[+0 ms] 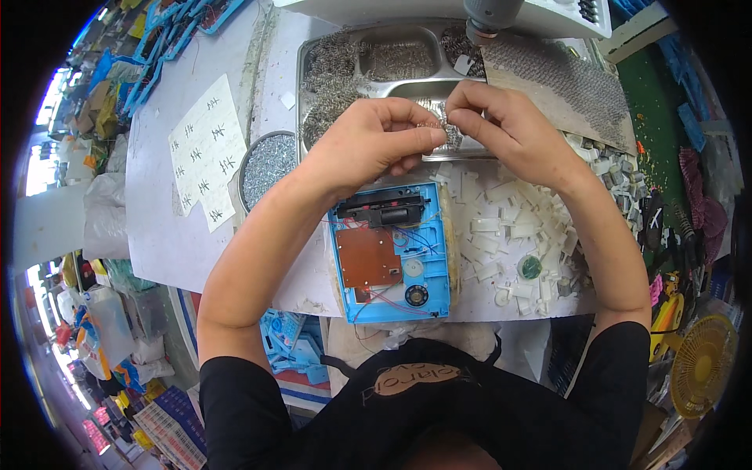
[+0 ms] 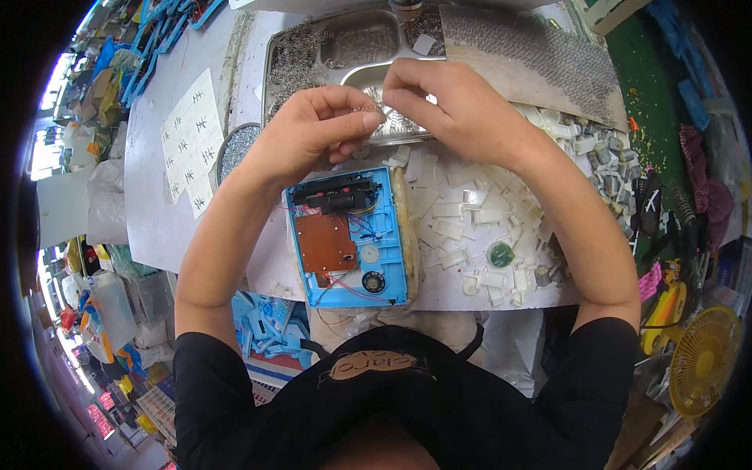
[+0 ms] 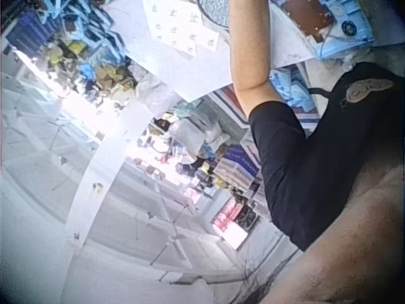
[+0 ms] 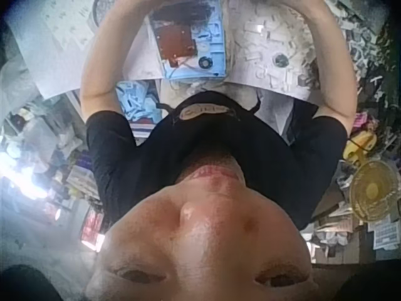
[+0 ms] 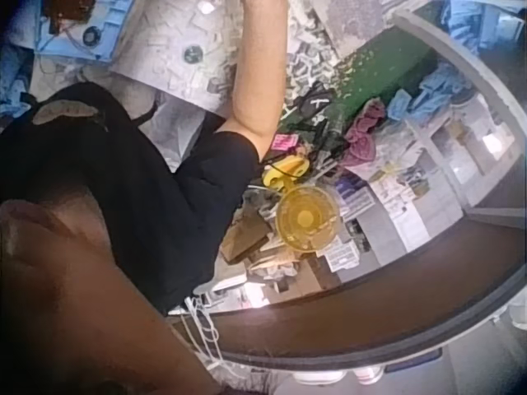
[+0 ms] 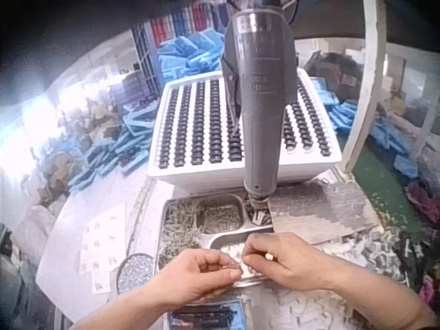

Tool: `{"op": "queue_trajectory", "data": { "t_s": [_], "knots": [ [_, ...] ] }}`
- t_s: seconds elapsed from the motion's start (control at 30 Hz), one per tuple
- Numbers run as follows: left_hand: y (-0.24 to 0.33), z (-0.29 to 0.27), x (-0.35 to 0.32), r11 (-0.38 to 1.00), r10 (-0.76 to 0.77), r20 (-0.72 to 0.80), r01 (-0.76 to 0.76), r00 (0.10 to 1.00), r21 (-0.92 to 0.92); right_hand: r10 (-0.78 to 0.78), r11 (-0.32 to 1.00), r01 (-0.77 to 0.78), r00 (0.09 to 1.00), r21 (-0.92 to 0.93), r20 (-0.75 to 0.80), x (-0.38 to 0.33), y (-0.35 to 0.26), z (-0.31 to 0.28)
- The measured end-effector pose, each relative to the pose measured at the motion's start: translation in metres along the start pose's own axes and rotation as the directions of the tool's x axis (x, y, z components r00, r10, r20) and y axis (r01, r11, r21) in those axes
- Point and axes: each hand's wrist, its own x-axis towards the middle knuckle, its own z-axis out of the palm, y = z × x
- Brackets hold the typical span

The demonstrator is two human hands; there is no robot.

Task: Assembling internal electronic and mechanical components into a blue plastic toy casing, involving soldering and screw fastening.

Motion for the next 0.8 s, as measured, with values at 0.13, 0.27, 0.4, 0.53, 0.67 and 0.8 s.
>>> {"op": "queue_trajectory", "data": {
  "t_s": [0.13,0.27,0.4,0.53,0.67,0.8],
  "knots": [
    [-0.003,0.001,0.002,0.938,-0.082,0.098,0.109,0.992,-0.329,-0.242,0.965,0.224,0.961,-0.136,-0.130,-0.005,0.004,0.004],
    [-0.008,0.000,0.006,0.818,-0.130,0.283,0.264,0.950,-0.510,-0.625,0.731,0.511,0.767,-0.452,-0.144,0.000,0.015,0.006],
    [-0.012,-0.001,0.009,0.740,-0.175,0.466,0.428,0.867,-0.518,-0.668,0.685,0.537,0.733,-0.493,-0.129,-0.006,0.015,0.011],
    [-0.004,0.005,0.007,0.928,-0.159,0.351,0.261,0.923,-0.265,-0.597,0.701,0.437,0.792,-0.564,-0.129,-0.003,0.022,0.008],
    [-0.012,0.015,0.006,0.746,0.454,-0.040,-0.355,0.890,0.563,-0.121,0.985,0.089,0.967,-0.146,-0.224,-0.003,0.010,0.008],
    [-0.012,0.020,0.004,0.359,0.771,0.072,-0.524,0.633,0.772,0.299,0.892,-0.324,0.946,0.317,0.125,-0.005,-0.006,0.007]
  ]
}}
